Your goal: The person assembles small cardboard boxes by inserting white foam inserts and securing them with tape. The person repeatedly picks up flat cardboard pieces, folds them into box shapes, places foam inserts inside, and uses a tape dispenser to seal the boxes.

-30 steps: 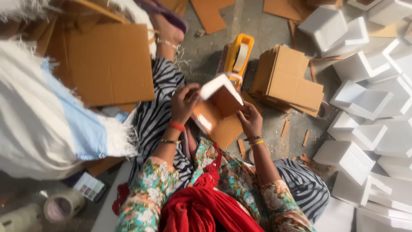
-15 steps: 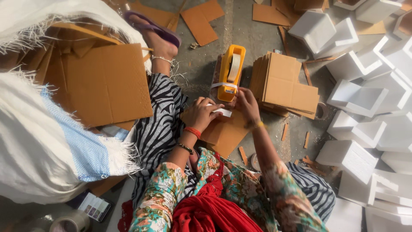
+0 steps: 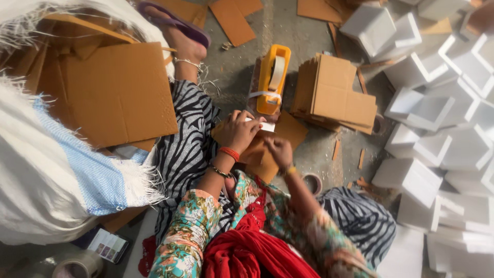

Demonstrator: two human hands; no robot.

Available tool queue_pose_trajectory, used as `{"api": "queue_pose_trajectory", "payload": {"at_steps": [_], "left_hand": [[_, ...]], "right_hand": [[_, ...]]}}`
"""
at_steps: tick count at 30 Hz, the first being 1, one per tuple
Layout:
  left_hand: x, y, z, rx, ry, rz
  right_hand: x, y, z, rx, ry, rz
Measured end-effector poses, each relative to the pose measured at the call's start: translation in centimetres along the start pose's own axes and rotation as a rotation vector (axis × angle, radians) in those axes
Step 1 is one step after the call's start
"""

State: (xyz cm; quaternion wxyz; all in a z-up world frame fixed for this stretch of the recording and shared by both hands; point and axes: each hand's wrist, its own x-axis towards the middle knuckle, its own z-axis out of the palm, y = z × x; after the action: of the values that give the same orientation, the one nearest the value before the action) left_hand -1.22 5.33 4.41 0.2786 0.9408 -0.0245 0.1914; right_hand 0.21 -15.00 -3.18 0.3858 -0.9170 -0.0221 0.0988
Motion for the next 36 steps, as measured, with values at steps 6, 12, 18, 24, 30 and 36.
{"api": "queue_pose_trajectory", "payload": {"at_steps": [6,12,18,24,30,36], "left_hand": [[-0.2,-0.2,-0.3,-0.008,0.032,0.037],[0.0,0.4,-0.8,0.003,0.007,-0.014],[-0.1,0.6,-1.0,-0.060,-0.049,-0.020],[-1.6,2.1,-0.8,0.031,0.050,0.269],[-3.6,4.3,-4.2,-0.119,0.113,0.524],[-3.4,4.8,-3.9,-0.477,0.207,-0.031]], "right_hand": [[4.2,-1.0,-2.6,-0.392,-0.013,-0.302],[8.6,-2.1,-3.0,0.589,-0.390,-0.268],[12.9,-0.5,-3.0,0.537,-0.460,0.045],[9.3,4.9,-4.3,0.302,-0.514,0.059],[5.0,12.2,-3.8,0.752,-0.339,0.201],[4.2,11.3,-5.0,1.352,-0.356,0.242]]}}
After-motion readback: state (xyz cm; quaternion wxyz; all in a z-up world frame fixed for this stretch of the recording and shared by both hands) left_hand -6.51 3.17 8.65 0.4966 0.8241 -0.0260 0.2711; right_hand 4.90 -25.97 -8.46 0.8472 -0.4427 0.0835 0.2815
